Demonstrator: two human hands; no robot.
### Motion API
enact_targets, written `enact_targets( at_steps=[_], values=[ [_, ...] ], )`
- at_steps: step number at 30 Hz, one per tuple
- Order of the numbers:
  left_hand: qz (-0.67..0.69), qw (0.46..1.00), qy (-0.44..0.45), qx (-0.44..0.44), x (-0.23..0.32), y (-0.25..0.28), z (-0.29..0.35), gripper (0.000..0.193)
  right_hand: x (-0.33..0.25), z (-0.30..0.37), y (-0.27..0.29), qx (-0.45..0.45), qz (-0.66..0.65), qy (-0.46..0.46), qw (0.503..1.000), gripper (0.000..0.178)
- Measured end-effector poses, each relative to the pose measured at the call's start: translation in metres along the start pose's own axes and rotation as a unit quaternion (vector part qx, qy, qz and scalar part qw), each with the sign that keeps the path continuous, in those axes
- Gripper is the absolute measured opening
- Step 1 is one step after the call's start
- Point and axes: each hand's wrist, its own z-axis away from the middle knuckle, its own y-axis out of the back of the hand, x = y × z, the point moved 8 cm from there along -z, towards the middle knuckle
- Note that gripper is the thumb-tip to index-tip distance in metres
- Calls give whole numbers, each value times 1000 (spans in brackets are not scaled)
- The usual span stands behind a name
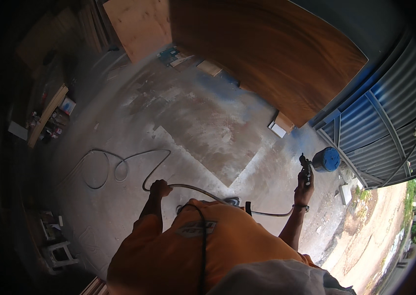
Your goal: The person mixes paint in a spray gun cup, then sprays a large wooden board leaning against a wall. The person moves around the board to apply paint evenly.
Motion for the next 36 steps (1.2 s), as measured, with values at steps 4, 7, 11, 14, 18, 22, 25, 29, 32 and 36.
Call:
enact_targets(
  at_steps=[4,7,11,14,18,22,25,29,32,36],
  values=[
    [25,996,80,-6,-109,-39,34,52,-47,23,-80,-70,-34,45,996,38],
    [74,981,179,-17,-198,-74,73,56,-36,52,-132,-79,-59,-58,993,43],
    [217,918,331,-21,-321,-158,150,58,-87,105,-209,-138,-86,-36,986,40],
    [383,811,441,-41,-376,-240,228,58,-112,143,-256,-188,-100,-40,976,36],
    [634,572,508,-111,-375,-374,328,58,-140,180,-307,-226,-125,-3,966,48],
    [717,470,500,-120,-302,-450,388,58,-177,212,-372,-287,-138,-31,947,49],
    [716,496,479,-105,-275,-456,390,58,-198,221,-403,-320,-151,-44,934,45],
    [701,553,443,-82,-278,-431,347,58,-188,202,-425,-317,-136,-68,936,47],
    [693,582,423,-42,-300,-404,305,58,-191,186,-447,-310,-105,-18,945,48],
    [674,626,393,7,-340,-339,220,59,-182,139,-458,-299,-86,2,950,50]
  ],
)
